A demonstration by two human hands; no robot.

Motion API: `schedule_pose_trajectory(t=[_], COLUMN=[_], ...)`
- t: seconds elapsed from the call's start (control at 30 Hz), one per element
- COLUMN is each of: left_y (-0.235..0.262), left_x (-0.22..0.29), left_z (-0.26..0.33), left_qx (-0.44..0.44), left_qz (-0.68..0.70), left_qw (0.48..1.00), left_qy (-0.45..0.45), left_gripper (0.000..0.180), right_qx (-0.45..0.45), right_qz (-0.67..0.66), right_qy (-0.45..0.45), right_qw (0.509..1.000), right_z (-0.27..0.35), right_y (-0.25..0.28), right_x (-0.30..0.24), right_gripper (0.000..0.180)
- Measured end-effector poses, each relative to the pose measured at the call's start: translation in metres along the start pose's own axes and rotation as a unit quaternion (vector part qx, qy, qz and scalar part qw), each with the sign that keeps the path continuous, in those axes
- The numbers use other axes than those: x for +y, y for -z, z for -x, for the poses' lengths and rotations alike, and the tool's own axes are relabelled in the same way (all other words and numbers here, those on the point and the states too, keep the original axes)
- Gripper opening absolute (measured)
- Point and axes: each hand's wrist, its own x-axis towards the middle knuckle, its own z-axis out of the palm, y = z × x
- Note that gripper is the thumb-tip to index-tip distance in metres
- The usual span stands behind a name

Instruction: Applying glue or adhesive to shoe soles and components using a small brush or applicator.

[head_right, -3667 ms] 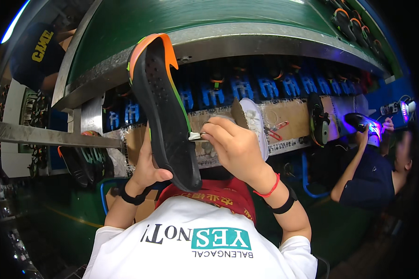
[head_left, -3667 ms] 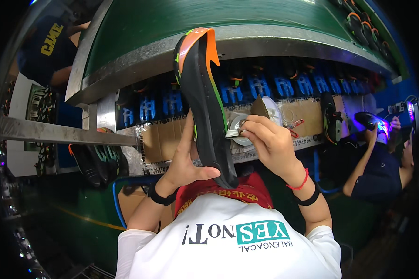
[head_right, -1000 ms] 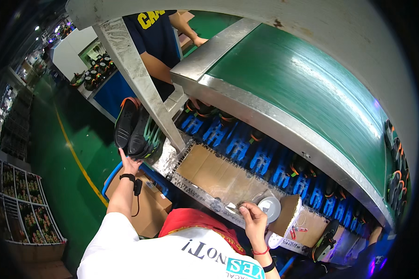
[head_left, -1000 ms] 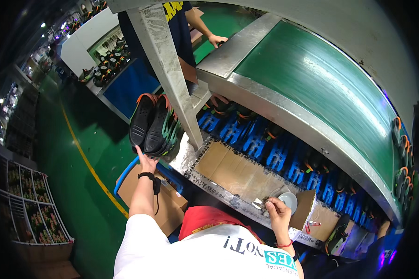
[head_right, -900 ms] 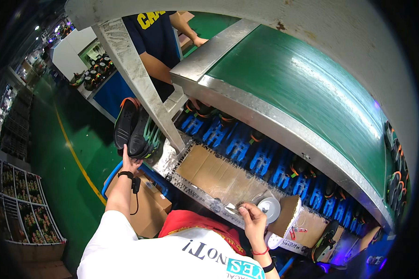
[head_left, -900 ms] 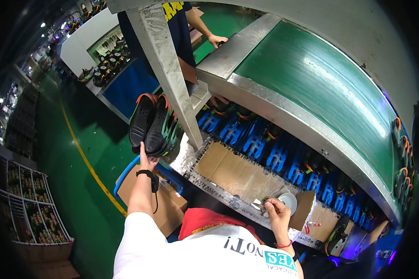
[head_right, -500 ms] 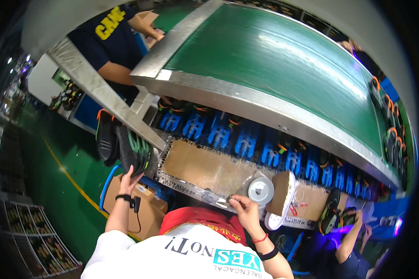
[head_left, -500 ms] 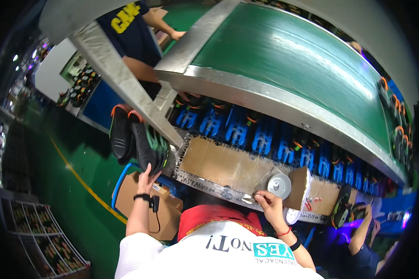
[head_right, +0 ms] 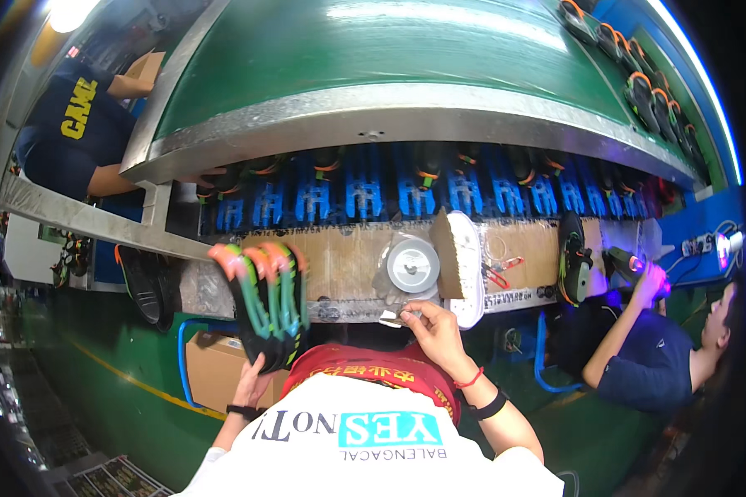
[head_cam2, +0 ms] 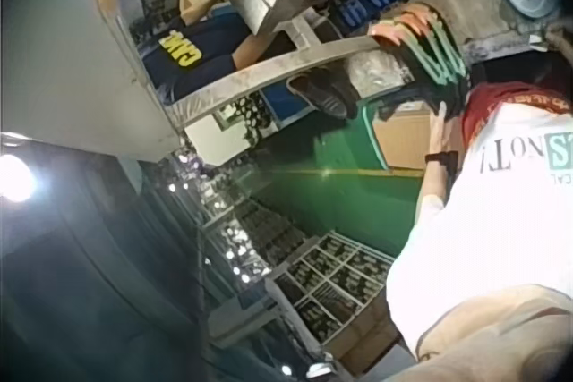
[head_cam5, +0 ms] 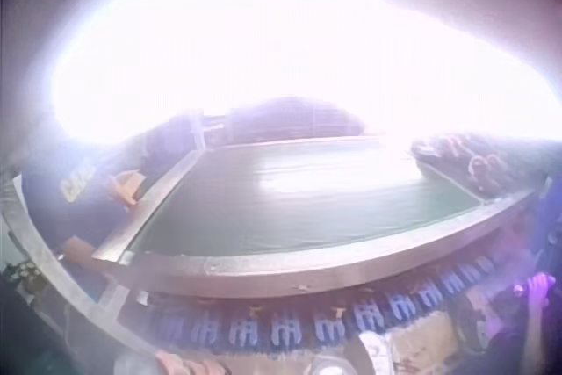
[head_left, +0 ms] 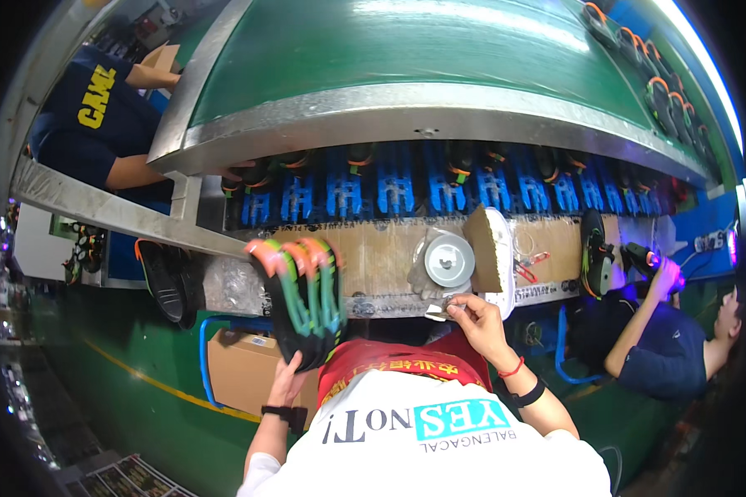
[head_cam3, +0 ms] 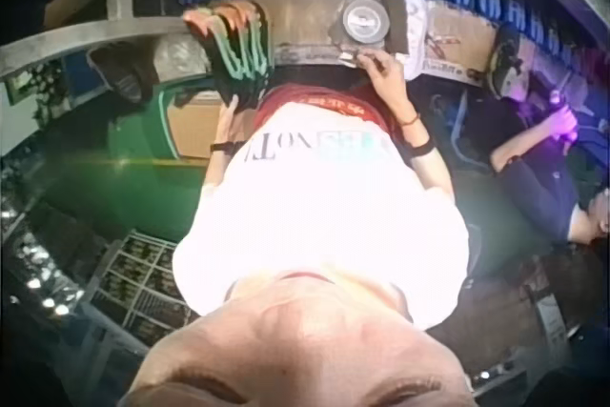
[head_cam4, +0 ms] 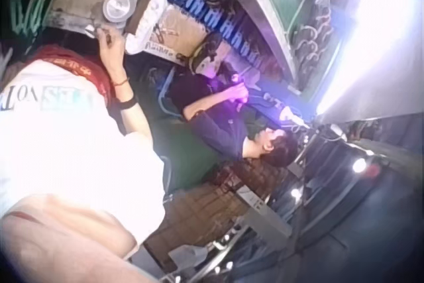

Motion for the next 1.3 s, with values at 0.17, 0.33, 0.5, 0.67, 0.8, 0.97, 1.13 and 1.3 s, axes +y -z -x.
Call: schedule_pose_trajectory(t=[0.17,0.33,0.5,0.67,0.8,0.97,1.13,1.3], left_y=[-0.076,-0.108,-0.141,-0.133,-0.137,-0.11,0.01,0.158], left_x=[0.001,-0.013,0.0,0.008,0.019,0.031,0.055,0.119], left_z=[-0.076,-0.114,-0.102,-0.127,-0.137,-0.13,-0.143,-0.128], left_qx=[-0.081,-0.134,-0.127,-0.103,-0.128,-0.003,0.219,0.582], left_qz=[-0.018,-0.038,-0.106,-0.41,-0.415,-0.391,-0.103,0.254], left_qw=[0.995,0.989,0.982,0.903,0.891,0.909,0.945,0.735], left_qy=[0.057,0.047,0.087,-0.08,-0.127,-0.142,-0.22,-0.238], left_gripper=[0.041,0.037,0.045,0.064,0.075,0.075,0.063,0.066], right_qx=[0.089,0.263,0.31,0.274,0.266,0.242,0.259,0.303], right_qz=[0.051,-0.148,-0.065,0.18,0.236,0.218,0.167,0.245], right_qy=[0.034,0.021,-0.045,-0.034,-0.027,-0.039,-0.022,-0.033], right_qw=[0.994,0.953,0.947,0.944,0.934,0.945,0.951,0.92], right_z=[0.017,0.017,-0.003,-0.017,-0.024,-0.03,-0.019,-0.001], right_y=[0.028,0.064,0.097,0.089,0.079,0.072,0.083,0.089], right_x=[0.011,0.036,0.097,0.12,0.126,0.142,0.152,0.144], right_gripper=[0.011,0.011,0.017,0.015,0.016,0.019,0.026,0.036])
